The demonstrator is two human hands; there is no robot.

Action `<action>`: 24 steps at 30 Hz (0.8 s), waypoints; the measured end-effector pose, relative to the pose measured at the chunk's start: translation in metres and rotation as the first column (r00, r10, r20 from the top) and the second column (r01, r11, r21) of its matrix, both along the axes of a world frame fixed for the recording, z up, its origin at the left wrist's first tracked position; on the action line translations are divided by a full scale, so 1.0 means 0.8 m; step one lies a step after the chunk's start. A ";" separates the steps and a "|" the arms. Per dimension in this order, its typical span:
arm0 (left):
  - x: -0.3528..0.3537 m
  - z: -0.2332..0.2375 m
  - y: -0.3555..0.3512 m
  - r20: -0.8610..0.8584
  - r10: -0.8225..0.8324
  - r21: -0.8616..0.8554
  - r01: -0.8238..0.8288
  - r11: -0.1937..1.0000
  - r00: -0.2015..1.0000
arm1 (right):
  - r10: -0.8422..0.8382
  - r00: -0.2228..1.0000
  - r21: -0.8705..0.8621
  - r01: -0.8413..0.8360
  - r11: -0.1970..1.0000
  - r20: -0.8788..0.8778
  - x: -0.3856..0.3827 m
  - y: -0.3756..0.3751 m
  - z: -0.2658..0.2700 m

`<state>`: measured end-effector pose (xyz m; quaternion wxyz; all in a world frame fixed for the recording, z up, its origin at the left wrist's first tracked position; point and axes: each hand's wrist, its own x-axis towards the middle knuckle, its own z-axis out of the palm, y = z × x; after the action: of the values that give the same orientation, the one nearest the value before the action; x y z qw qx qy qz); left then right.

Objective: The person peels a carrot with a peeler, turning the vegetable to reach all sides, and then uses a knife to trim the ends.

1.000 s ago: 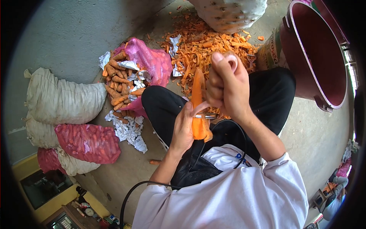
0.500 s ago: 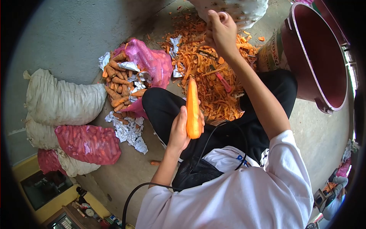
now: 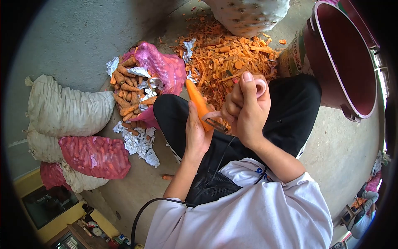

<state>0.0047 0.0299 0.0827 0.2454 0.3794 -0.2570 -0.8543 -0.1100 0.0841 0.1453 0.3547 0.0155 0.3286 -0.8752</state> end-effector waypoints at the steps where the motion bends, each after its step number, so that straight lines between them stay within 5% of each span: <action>1: -0.001 0.004 0.001 0.001 0.024 -0.014 -0.024 1.000 1.000 | -0.004 1.000 0.019 0.004 1.000 0.001 0.004 0.000 0.001; 14: -0.001 0.006 0.013 -0.035 0.090 -0.146 -0.094 0.985 0.995 | -0.142 0.990 0.063 0.141 0.988 0.013 0.008 -0.003 0.000; 15: 0.001 0.007 0.012 -0.086 0.059 -0.136 -0.070 0.988 0.995 | -0.265 0.941 0.064 0.284 0.957 -0.210 -0.004 -0.010 -0.018; 16: 0.003 0.009 0.010 -0.135 0.023 -0.128 -0.040 0.991 0.991 | -0.283 0.943 0.022 0.292 0.956 -0.177 -0.028 -0.011 -0.024; 18: 0.006 0.009 0.009 -0.160 -0.016 -0.091 0.001 0.996 0.987 | -0.119 0.993 -0.051 0.119 0.992 0.000 -0.056 0.002 -0.025; 24: -0.005 0.015 0.007 -0.153 0.040 0.122 -0.021 0.992 0.987 | 0.050 0.998 -0.140 -0.045 0.989 0.031 -0.015 0.011 0.008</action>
<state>0.0007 0.0351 0.0946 0.2542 0.3298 -0.1794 -0.8913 -0.1218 0.0928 0.1516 0.3814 -0.0019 0.2609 -0.8869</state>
